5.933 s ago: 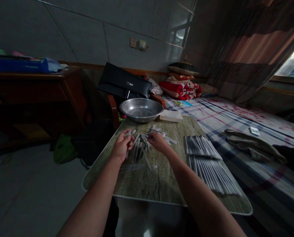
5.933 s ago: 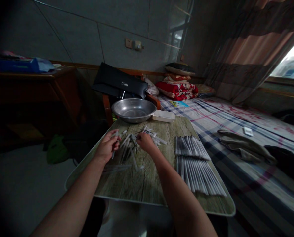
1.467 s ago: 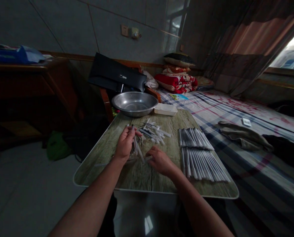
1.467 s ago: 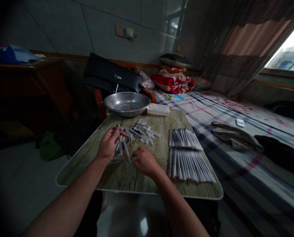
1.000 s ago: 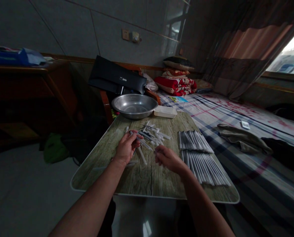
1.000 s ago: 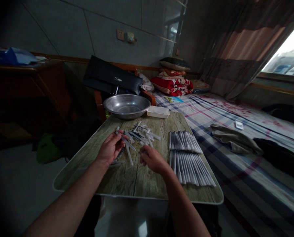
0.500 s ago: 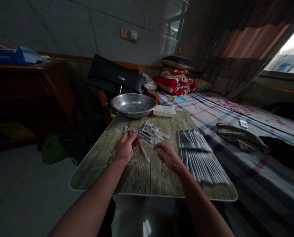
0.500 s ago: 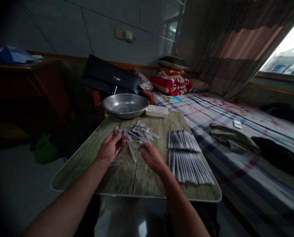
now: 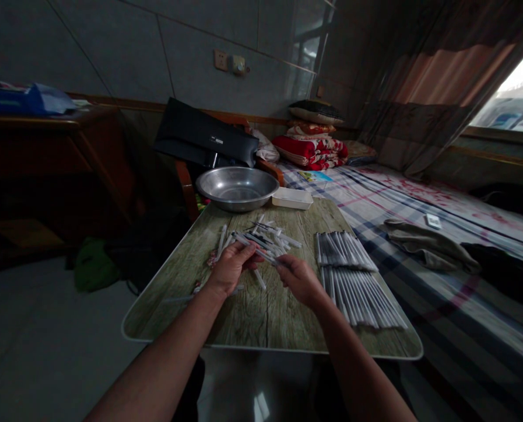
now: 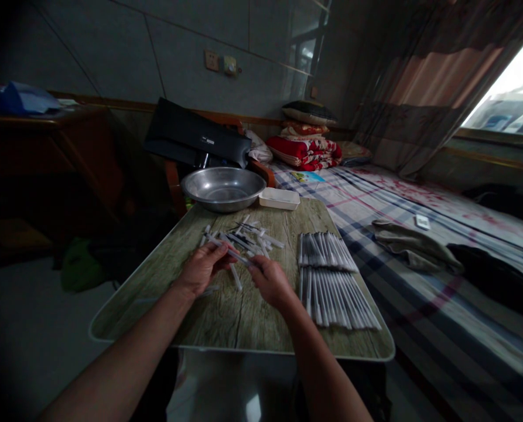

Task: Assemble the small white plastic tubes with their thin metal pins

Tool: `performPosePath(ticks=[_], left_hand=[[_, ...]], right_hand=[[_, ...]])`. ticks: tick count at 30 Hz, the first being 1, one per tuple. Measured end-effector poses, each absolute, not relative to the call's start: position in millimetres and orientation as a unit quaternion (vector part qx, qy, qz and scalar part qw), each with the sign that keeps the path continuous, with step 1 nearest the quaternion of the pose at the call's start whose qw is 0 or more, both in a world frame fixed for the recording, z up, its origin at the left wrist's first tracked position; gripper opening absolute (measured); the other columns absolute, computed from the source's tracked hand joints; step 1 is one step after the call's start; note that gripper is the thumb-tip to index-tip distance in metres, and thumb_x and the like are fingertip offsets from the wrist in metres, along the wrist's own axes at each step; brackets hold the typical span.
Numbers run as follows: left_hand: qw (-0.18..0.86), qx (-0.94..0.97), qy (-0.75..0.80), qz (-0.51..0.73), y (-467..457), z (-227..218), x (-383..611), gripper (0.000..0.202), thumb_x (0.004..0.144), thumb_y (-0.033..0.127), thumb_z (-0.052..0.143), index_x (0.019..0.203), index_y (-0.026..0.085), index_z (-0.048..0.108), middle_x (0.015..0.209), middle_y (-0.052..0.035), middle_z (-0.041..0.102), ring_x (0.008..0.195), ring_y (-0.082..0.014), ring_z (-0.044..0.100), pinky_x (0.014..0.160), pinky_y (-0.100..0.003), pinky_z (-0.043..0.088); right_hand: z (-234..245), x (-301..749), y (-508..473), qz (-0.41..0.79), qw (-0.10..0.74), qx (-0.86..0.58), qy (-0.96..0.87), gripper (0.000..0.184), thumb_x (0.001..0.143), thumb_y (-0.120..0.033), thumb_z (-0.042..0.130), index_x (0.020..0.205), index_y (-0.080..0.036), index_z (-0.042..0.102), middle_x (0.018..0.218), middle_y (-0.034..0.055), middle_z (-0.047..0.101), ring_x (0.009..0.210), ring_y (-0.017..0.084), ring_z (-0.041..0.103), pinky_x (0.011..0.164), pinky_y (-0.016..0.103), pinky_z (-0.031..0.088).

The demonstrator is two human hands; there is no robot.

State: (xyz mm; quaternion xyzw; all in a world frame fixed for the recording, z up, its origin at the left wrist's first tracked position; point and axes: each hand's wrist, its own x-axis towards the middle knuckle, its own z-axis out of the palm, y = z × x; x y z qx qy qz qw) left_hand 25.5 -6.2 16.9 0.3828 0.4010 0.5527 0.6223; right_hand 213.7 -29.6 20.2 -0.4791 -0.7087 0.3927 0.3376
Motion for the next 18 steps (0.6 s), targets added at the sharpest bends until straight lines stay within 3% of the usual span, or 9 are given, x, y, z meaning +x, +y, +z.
performPosePath(ticks=[13, 18], left_hand=[[0.601, 0.396, 0.376, 0.584, -14.4, 17.0, 36.4, 0.031, 0.066, 0.038, 0.077, 0.079, 0.016, 0.06, 0.074, -0.0016, 0.071, 0.064, -0.0149, 0.068, 0.065, -0.027, 0.055], [0.623, 0.408, 0.36, 0.562, -16.2, 14.2, 39.5, 0.032, 0.066, 0.039, 0.078, 0.081, 0.016, 0.062, 0.071, -0.0016, 0.07, 0.061, -0.0142, 0.065, 0.061, -0.025, 0.053]], right_hand=[[15.5, 212.9, -28.3, 0.476, 0.383, -0.427, -0.666, 0.016, 0.083, -0.03, 0.047, 0.08, -0.017, 0.055, 0.054, -0.0064, 0.042, 0.047, 0.007, 0.041, 0.046, 0.018, 0.034], [21.2, 214.5, -34.1, 0.525, 0.309, -0.43, -0.666, 0.015, 0.083, -0.032, 0.049, 0.081, -0.017, 0.052, 0.051, -0.007, 0.048, 0.042, 0.006, 0.044, 0.043, 0.017, 0.035]])
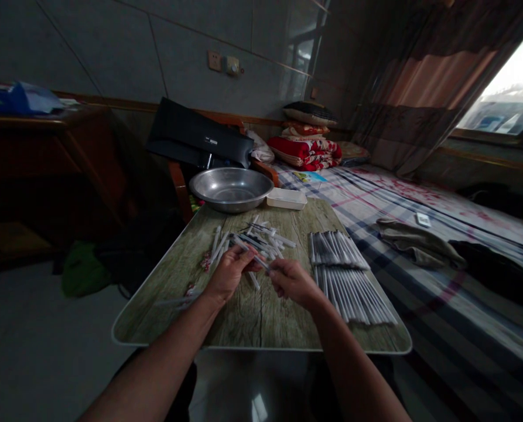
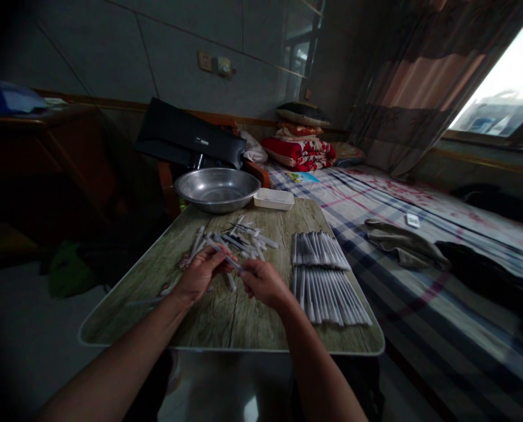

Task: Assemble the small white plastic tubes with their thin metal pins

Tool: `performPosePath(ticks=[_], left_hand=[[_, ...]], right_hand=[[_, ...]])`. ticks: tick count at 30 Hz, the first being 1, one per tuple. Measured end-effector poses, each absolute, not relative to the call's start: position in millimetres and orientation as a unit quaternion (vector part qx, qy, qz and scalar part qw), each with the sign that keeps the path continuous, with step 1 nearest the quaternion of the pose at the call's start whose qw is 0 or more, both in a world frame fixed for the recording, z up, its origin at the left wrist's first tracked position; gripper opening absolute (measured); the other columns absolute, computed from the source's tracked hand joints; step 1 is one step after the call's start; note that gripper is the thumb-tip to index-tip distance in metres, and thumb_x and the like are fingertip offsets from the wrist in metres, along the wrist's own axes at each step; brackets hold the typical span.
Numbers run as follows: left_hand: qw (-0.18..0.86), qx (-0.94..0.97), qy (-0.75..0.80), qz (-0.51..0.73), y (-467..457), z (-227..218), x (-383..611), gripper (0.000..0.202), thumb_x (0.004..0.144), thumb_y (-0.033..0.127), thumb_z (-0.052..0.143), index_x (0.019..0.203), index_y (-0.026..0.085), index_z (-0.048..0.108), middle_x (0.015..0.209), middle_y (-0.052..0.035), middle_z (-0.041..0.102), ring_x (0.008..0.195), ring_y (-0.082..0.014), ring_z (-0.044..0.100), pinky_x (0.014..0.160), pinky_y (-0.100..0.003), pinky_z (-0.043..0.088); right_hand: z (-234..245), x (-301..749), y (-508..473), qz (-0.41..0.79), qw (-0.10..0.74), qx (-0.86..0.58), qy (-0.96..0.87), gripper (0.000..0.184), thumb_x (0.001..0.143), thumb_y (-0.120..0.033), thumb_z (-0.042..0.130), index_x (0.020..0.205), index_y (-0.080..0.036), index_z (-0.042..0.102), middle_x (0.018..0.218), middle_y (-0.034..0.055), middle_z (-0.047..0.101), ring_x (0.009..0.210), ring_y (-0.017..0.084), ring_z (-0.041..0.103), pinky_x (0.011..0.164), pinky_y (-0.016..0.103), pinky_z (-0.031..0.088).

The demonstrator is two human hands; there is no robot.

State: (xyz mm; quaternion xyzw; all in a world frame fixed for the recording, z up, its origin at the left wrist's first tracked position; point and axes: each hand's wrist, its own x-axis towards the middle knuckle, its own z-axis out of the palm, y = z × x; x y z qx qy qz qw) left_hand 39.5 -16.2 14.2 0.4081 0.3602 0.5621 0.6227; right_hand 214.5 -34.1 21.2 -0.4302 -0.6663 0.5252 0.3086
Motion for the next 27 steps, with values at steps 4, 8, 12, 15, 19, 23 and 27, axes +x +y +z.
performPosePath(ticks=[4, 8, 12, 15, 19, 23, 27], left_hand=[[0.64, 0.448, 0.342, 0.522, -18.3, 12.0, 42.9, 0.03, 0.067, 0.039, 0.077, 0.08, 0.015, 0.064, 0.069, -0.0026, 0.069, 0.055, -0.0108, 0.06, 0.055, -0.022, 0.048], [0.621, 0.456, 0.366, 0.522, -17.6, 14.8, 40.9, 0.031, 0.072, 0.04, 0.073, 0.088, 0.015, 0.066, 0.082, -0.0065, 0.071, 0.062, -0.0124, 0.062, 0.053, -0.021, 0.046], [0.588, 0.456, 0.382, 0.548, -14.2, 14.9, 34.3, 0.032, 0.073, 0.04, 0.071, 0.093, 0.016, 0.065, 0.088, -0.0069, 0.071, 0.061, -0.0114, 0.06, 0.053, -0.021, 0.045], [0.576, 0.469, 0.387, 0.547, -13.0, 11.6, 31.0, 0.032, 0.073, 0.04, 0.071, 0.092, 0.016, 0.064, 0.086, -0.0065, 0.07, 0.061, -0.0117, 0.059, 0.052, -0.021, 0.044], [0.567, 0.483, 0.394, 0.537, -12.1, 6.9, 29.6, 0.031, 0.072, 0.038, 0.072, 0.092, 0.015, 0.064, 0.083, -0.0061, 0.07, 0.06, -0.0117, 0.059, 0.052, -0.021, 0.044], [0.562, 0.481, 0.4, 0.542, -9.8, 4.4, 29.1, 0.031, 0.07, 0.038, 0.073, 0.09, 0.015, 0.065, 0.08, -0.0063, 0.07, 0.058, -0.012, 0.059, 0.051, -0.021, 0.043], [0.55, 0.474, 0.407, 0.555, -7.6, 4.7, 29.2, 0.03, 0.068, 0.038, 0.074, 0.086, 0.015, 0.065, 0.077, -0.0057, 0.07, 0.056, -0.0118, 0.059, 0.051, -0.021, 0.043]], right_hand=[[19.9, 218.4, -43.2, 0.55, 0.227, -0.44, -0.672, 0.016, 0.087, -0.032, 0.046, 0.095, -0.019, 0.049, 0.052, -0.0064, 0.055, 0.04, 0.009, 0.05, 0.041, 0.018, 0.038], [26.7, 243.2, -53.2, 0.452, 0.208, -0.494, -0.713, 0.01, 0.088, -0.028, 0.043, 0.089, -0.019, 0.048, 0.056, -0.0037, 0.058, 0.047, 0.01, 0.054, 0.048, 0.019, 0.038], [38.2, 286.1, -60.8, 0.216, 0.179, -0.593, -0.755, 0.014, 0.081, -0.026, 0.051, 0.07, -0.017, 0.053, 0.071, 0.0021, 0.06, 0.065, 0.012, 0.053, 0.057, 0.023, 0.033], [38.1, 317.5, -65.3, 0.133, 0.122, -0.671, -0.719, 0.019, 0.082, -0.028, 0.049, 0.065, -0.018, 0.053, 0.062, 0.0008, 0.055, 0.059, 0.012, 0.047, 0.054, 0.025, 0.026], [29.2, 350.0, -70.0, 0.083, 0.062, -0.709, -0.697, 0.014, 0.079, -0.027, 0.054, 0.069, -0.018, 0.057, 0.062, 0.0019, 0.057, 0.057, 0.013, 0.046, 0.054, 0.026, 0.025], [23.2, 364.2, -74.2, 0.079, 0.046, -0.706, -0.703, 0.011, 0.076, -0.023, 0.059, 0.083, -0.016, 0.063, 0.07, 0.0051, 0.064, 0.065, 0.016, 0.055, 0.06, 0.026, 0.032], [20.9, 359.4, -77.8, 0.104, 0.028, -0.698, -0.708, 0.023, 0.076, -0.021, 0.058, 0.097, -0.015, 0.064, 0.077, 0.0064, 0.068, 0.07, 0.017, 0.059, 0.063, 0.026, 0.038]])
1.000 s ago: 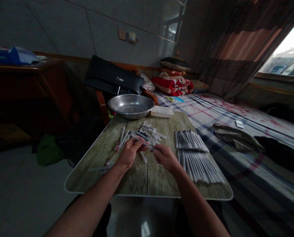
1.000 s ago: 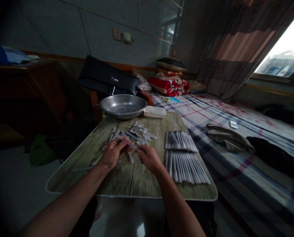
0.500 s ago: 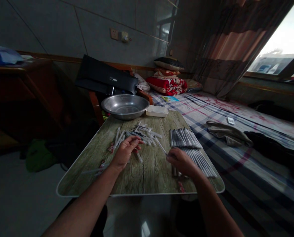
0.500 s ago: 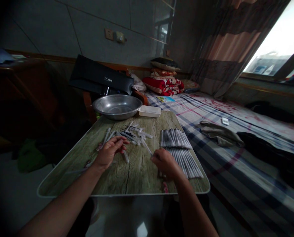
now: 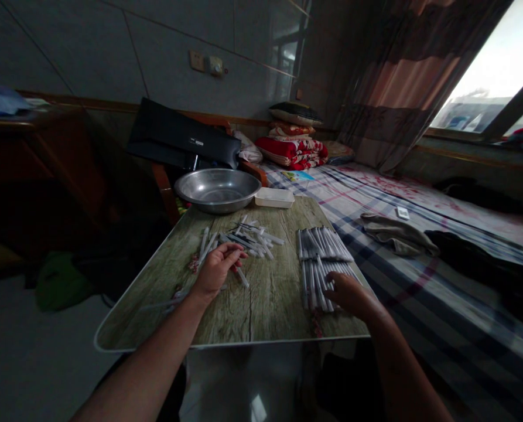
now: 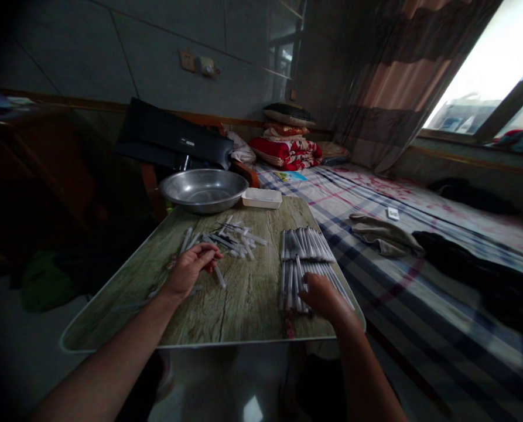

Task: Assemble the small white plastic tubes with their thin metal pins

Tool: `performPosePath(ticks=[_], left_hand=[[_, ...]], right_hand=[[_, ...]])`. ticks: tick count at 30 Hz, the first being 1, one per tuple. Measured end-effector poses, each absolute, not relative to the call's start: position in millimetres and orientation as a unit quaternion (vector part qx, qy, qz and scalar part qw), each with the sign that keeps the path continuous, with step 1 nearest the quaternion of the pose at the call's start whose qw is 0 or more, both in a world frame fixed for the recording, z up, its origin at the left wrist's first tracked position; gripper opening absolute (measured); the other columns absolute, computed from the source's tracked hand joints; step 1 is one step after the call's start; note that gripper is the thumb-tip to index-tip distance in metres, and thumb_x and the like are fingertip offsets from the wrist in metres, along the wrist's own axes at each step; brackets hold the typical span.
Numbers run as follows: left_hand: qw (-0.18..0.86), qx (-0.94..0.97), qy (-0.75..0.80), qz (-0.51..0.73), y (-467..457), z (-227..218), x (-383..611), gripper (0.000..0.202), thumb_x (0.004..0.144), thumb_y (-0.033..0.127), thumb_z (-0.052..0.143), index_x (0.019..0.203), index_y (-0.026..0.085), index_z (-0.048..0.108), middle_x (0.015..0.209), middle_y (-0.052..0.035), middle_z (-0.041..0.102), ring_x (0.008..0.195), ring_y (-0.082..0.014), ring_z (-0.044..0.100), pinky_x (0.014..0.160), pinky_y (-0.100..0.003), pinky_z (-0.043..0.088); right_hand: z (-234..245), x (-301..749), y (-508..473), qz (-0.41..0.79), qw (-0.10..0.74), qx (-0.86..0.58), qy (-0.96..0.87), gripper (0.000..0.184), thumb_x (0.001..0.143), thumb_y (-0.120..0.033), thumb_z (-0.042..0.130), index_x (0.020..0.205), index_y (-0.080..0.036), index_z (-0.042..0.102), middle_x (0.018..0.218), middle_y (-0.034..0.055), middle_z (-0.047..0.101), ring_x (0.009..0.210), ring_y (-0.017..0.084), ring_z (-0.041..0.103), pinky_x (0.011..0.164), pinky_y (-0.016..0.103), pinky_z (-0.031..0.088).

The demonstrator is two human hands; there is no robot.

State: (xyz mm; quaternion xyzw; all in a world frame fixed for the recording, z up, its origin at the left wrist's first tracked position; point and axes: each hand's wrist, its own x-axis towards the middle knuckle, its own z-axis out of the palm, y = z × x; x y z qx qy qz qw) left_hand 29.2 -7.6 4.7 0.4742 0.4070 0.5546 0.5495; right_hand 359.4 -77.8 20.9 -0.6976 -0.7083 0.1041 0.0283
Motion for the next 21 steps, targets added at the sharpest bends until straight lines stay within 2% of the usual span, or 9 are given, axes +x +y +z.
performPosePath(ticks=[4, 8, 12, 17, 21], left_hand=[[0.547, 0.474, 0.405, 0.559, -6.1, 4.6, 29.1, 0.029, 0.069, 0.037, 0.073, 0.086, 0.015, 0.065, 0.077, -0.005, 0.07, 0.056, -0.0116, 0.058, 0.051, -0.021, 0.043], [0.546, 0.482, 0.397, 0.558, -5.1, 3.4, 28.3, 0.028, 0.071, 0.036, 0.072, 0.088, 0.015, 0.064, 0.078, -0.0051, 0.07, 0.057, -0.0112, 0.058, 0.051, -0.02, 0.043], [0.546, 0.48, 0.397, 0.559, -5.4, 4.7, 26.8, 0.027, 0.071, 0.035, 0.072, 0.087, 0.015, 0.064, 0.077, -0.0053, 0.07, 0.056, -0.0107, 0.058, 0.051, -0.02, 0.043], [0.537, 0.475, 0.399, 0.572, -5.4, 7.5, 23.5, 0.028, 0.069, 0.035, 0.073, 0.087, 0.015, 0.065, 0.076, -0.0054, 0.071, 0.055, -0.0107, 0.057, 0.051, -0.021, 0.043], [0.531, 0.479, 0.402, 0.572, -4.9, 7.6, 21.4, 0.028, 0.071, 0.035, 0.072, 0.088, 0.015, 0.064, 0.078, -0.0057, 0.071, 0.056, -0.0108, 0.057, 0.051, -0.021, 0.042]], right_hand=[[19.5, 352.8, -76.7, 0.101, 0.004, -0.693, -0.714, 0.036, 0.075, -0.02, 0.059, 0.11, -0.012, 0.061, 0.081, 0.0081, 0.069, 0.076, 0.02, 0.062, 0.066, 0.026, 0.04], [19.5, 351.3, -73.5, 0.123, -0.023, -0.708, -0.695, 0.045, 0.074, -0.02, 0.063, 0.118, -0.011, 0.056, 0.081, 0.0085, 0.069, 0.073, 0.019, 0.063, 0.062, 0.025, 0.038], [22.8, 347.4, -75.6, 0.106, -0.004, -0.71, -0.696, 0.04, 0.074, -0.022, 0.065, 0.113, -0.012, 0.058, 0.086, 0.0108, 0.069, 0.079, 0.022, 0.065, 0.062, 0.025, 0.039], [29.3, 326.3, -78.2, 0.113, 0.002, -0.668, -0.736, 0.033, 0.082, -0.021, 0.057, 0.115, -0.018, 0.06, 0.091, 0.0104, 0.071, 0.088, 0.023, 0.066, 0.071, 0.028, 0.041], [29.0, 312.4, -77.1, 0.132, -0.022, -0.649, -0.749, 0.023, 0.083, -0.019, 0.054, 0.103, -0.019, 0.065, 0.097, 0.0107, 0.07, 0.092, 0.022, 0.065, 0.074, 0.028, 0.04]])
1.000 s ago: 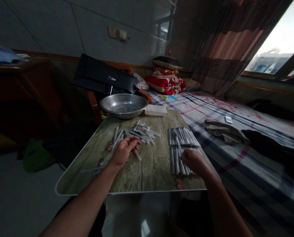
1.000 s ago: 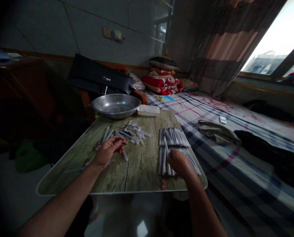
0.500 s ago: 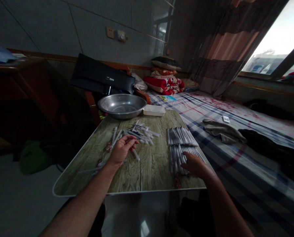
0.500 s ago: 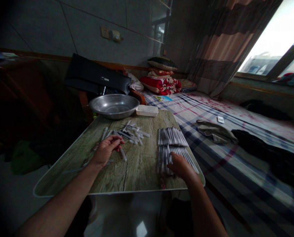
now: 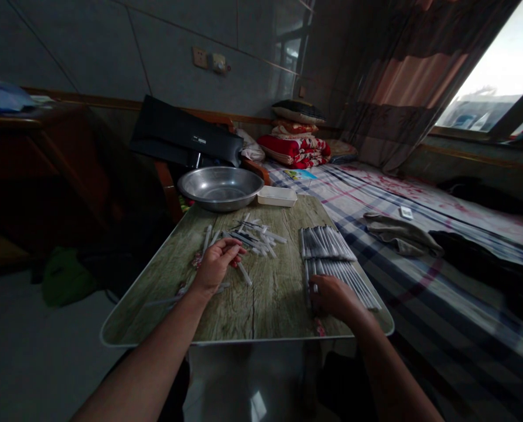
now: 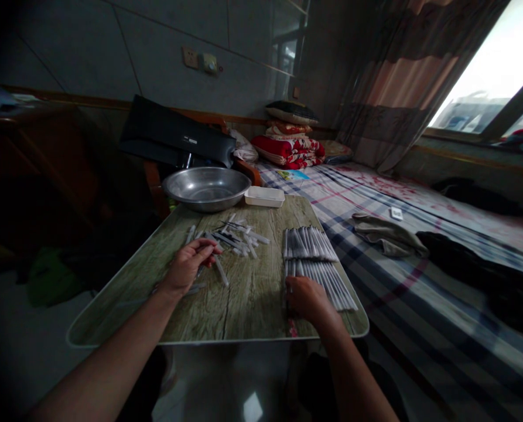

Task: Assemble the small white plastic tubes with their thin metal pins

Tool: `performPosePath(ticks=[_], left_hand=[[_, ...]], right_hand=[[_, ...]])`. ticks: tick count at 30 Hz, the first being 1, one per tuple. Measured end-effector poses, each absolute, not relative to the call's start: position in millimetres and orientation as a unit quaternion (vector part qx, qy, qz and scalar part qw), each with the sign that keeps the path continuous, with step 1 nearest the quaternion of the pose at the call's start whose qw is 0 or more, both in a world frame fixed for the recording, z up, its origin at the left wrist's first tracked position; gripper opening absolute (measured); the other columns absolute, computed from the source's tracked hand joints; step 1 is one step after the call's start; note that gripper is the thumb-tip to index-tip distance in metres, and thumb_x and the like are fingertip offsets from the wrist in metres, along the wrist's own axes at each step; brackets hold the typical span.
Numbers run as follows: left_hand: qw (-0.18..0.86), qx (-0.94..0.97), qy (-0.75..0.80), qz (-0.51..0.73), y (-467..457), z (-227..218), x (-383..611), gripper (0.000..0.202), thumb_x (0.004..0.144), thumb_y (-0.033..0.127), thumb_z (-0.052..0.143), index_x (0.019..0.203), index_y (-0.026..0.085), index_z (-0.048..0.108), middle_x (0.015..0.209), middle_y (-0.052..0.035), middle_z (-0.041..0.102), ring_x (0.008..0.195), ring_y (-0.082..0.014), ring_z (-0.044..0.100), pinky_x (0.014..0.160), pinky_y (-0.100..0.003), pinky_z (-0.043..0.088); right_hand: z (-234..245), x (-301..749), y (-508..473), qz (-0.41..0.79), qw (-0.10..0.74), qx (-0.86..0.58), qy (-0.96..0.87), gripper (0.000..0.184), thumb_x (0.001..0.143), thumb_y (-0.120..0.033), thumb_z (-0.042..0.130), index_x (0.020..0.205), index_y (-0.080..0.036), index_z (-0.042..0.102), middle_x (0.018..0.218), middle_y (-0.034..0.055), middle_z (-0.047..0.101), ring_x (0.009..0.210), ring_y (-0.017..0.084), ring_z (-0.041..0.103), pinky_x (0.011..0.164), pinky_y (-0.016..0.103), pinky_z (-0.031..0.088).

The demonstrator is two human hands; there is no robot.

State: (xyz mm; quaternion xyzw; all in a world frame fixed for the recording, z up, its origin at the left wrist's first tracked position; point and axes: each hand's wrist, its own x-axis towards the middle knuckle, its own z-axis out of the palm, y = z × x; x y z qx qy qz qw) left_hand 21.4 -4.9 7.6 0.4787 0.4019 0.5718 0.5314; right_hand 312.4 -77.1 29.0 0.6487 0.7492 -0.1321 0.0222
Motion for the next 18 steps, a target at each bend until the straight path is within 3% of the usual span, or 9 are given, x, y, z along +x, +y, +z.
performPosePath(ticks=[11, 18], left_hand=[[0.524, 0.479, 0.416, 0.569, -4.6, 7.5, 19.7, 0.029, 0.071, 0.035, 0.07, 0.089, 0.014, 0.062, 0.077, -0.0043, 0.069, 0.056, -0.0095, 0.055, 0.052, -0.02, 0.042], [0.479, 0.427, 0.435, 0.631, 2.8, 10.8, 15.0, 0.028, 0.068, 0.034, 0.069, 0.085, 0.014, 0.061, 0.077, -0.0039, 0.068, 0.054, -0.0084, 0.053, 0.049, -0.019, 0.04]], right_hand=[[32.8, 315.9, -80.3, -0.126, 0.045, 0.646, 0.752, 0.016, 0.083, -0.022, 0.055, 0.093, -0.017, 0.067, 0.093, 0.0099, 0.07, 0.088, 0.021, 0.063, 0.074, 0.026, 0.039], [35.0, 291.0, -77.0, -0.115, -0.031, 0.628, 0.769, 0.015, 0.088, -0.022, 0.05, 0.092, -0.017, 0.064, 0.092, 0.0084, 0.066, 0.084, 0.017, 0.061, 0.073, 0.026, 0.038]])
